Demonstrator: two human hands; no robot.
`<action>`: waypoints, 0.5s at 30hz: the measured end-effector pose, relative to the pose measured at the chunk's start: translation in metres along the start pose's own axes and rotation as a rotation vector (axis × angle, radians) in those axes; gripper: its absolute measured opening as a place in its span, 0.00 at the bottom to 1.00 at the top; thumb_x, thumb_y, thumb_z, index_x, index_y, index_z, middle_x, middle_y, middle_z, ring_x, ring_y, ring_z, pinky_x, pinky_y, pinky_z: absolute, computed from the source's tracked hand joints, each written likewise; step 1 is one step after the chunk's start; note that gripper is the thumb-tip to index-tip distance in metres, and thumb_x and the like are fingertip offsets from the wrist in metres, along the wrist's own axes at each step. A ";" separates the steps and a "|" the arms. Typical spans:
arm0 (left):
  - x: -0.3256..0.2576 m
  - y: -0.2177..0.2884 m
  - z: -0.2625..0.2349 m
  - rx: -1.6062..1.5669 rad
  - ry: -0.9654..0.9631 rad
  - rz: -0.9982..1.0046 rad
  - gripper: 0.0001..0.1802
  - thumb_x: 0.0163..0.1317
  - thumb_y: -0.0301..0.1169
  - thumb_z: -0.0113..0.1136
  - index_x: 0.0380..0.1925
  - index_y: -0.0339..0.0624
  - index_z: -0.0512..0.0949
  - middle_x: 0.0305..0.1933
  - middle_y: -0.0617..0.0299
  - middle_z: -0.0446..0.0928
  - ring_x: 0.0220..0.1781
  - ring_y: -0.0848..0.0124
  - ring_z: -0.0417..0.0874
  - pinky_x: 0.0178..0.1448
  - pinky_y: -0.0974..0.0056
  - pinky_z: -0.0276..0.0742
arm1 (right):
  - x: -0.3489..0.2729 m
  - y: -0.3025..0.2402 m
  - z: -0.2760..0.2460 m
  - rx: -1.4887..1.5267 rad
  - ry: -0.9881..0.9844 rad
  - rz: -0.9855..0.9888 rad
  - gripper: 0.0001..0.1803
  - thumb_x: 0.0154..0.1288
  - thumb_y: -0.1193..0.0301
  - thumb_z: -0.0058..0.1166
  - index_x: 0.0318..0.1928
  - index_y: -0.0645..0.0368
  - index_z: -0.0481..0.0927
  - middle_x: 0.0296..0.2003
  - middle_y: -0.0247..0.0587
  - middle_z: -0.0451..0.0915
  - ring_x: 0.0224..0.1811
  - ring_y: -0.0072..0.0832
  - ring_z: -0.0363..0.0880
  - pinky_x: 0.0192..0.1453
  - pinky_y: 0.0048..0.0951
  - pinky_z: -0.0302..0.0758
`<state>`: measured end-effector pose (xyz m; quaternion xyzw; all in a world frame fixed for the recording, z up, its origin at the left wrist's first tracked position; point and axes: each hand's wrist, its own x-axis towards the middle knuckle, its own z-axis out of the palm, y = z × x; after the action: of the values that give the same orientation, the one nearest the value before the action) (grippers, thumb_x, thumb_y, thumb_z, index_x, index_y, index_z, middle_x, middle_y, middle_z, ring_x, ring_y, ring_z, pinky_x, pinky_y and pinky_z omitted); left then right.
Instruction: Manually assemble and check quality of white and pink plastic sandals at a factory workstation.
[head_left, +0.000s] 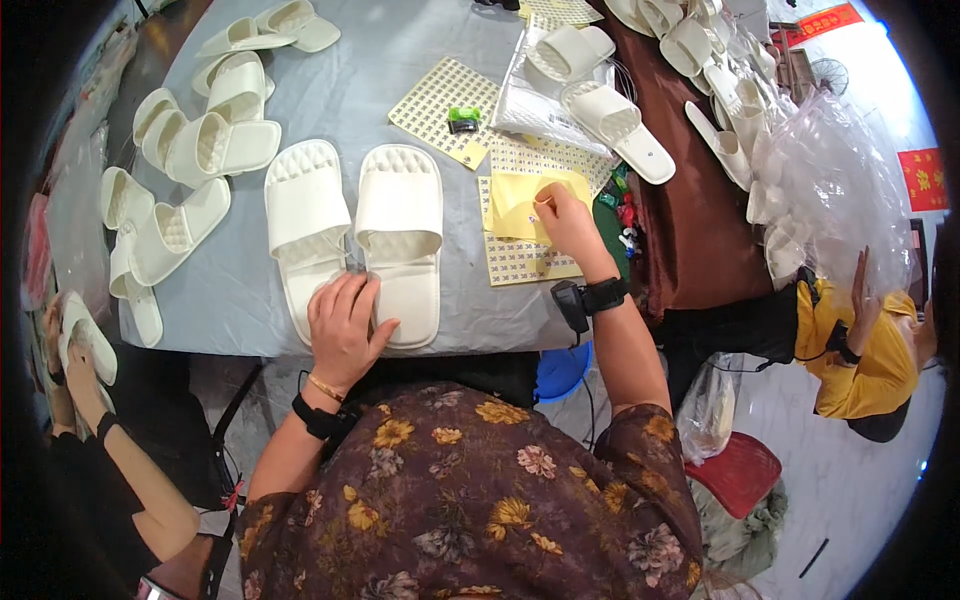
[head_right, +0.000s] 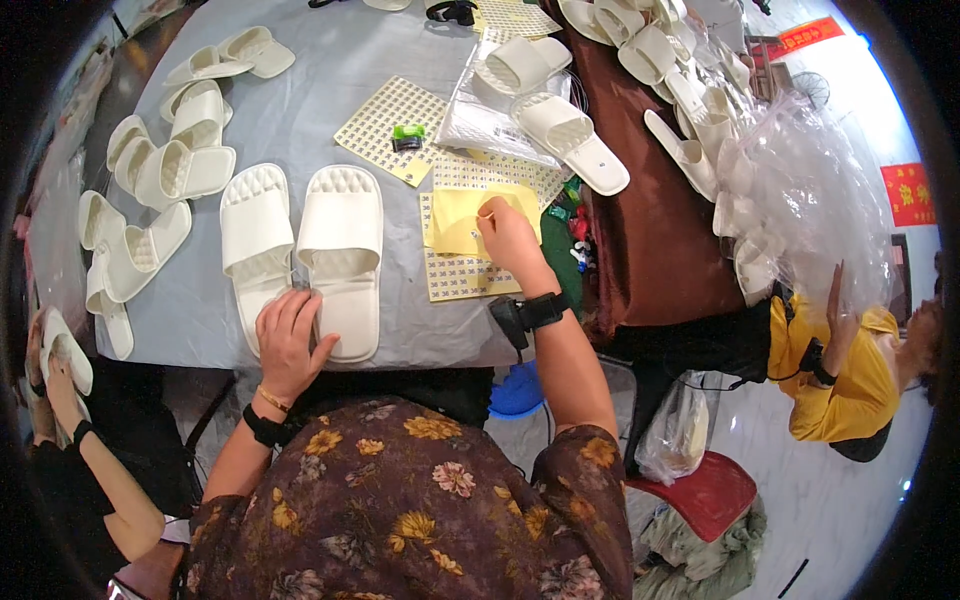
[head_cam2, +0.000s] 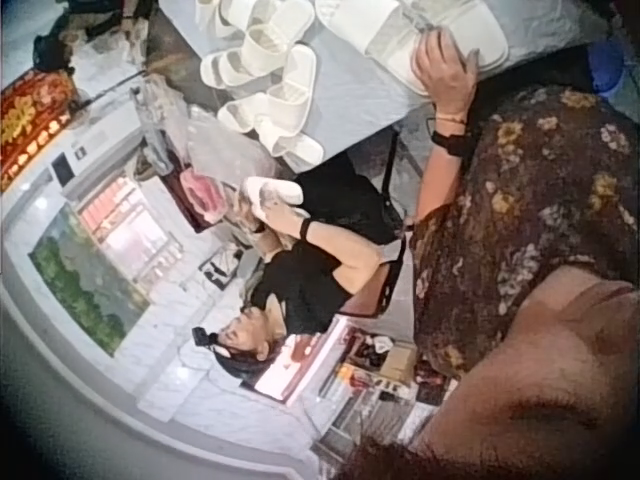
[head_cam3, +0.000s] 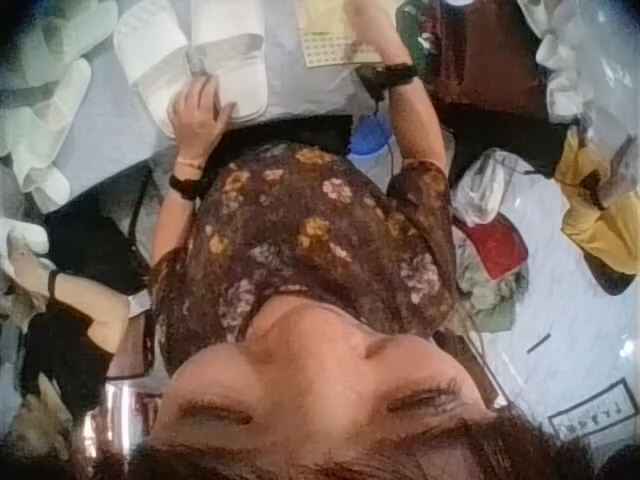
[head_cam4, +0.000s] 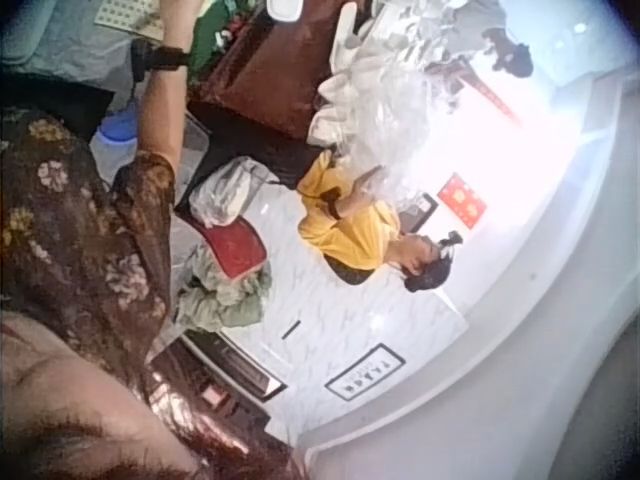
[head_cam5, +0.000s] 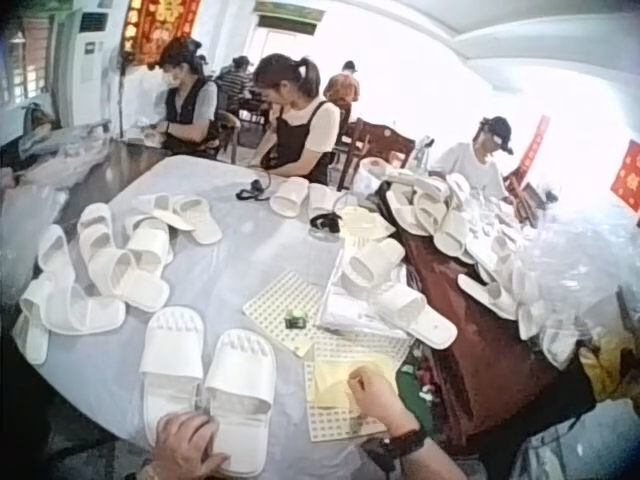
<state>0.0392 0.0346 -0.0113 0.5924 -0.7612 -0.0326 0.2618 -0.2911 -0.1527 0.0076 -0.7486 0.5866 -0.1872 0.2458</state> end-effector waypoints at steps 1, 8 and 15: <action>0.000 -0.001 0.000 0.000 0.006 0.003 0.31 0.62 0.50 0.60 0.58 0.40 0.74 0.59 0.53 0.74 0.65 0.54 0.70 0.69 0.49 0.58 | 0.001 -0.002 -0.003 0.017 -0.014 0.050 0.07 0.62 0.73 0.55 0.39 0.63 0.77 0.31 0.54 0.82 0.34 0.51 0.81 0.38 0.44 0.77; 0.001 0.002 -0.004 -0.037 -0.002 -0.019 0.37 0.57 0.57 0.63 0.58 0.42 0.74 0.62 0.52 0.72 0.67 0.53 0.68 0.70 0.48 0.57 | -0.001 0.003 0.010 -0.076 0.078 -0.077 0.08 0.64 0.72 0.55 0.41 0.63 0.77 0.30 0.55 0.82 0.33 0.51 0.81 0.39 0.44 0.77; 0.004 0.002 -0.004 -0.043 -0.078 -0.018 0.45 0.50 0.63 0.65 0.61 0.45 0.72 0.68 0.52 0.68 0.72 0.51 0.63 0.75 0.45 0.50 | -0.017 -0.016 0.003 0.022 0.188 -0.057 0.06 0.66 0.75 0.52 0.42 0.63 0.77 0.33 0.54 0.81 0.33 0.47 0.81 0.38 0.39 0.77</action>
<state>0.0387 0.0330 -0.0054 0.5916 -0.7647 -0.0746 0.2443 -0.2813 -0.1325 0.0149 -0.7415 0.5834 -0.2700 0.1922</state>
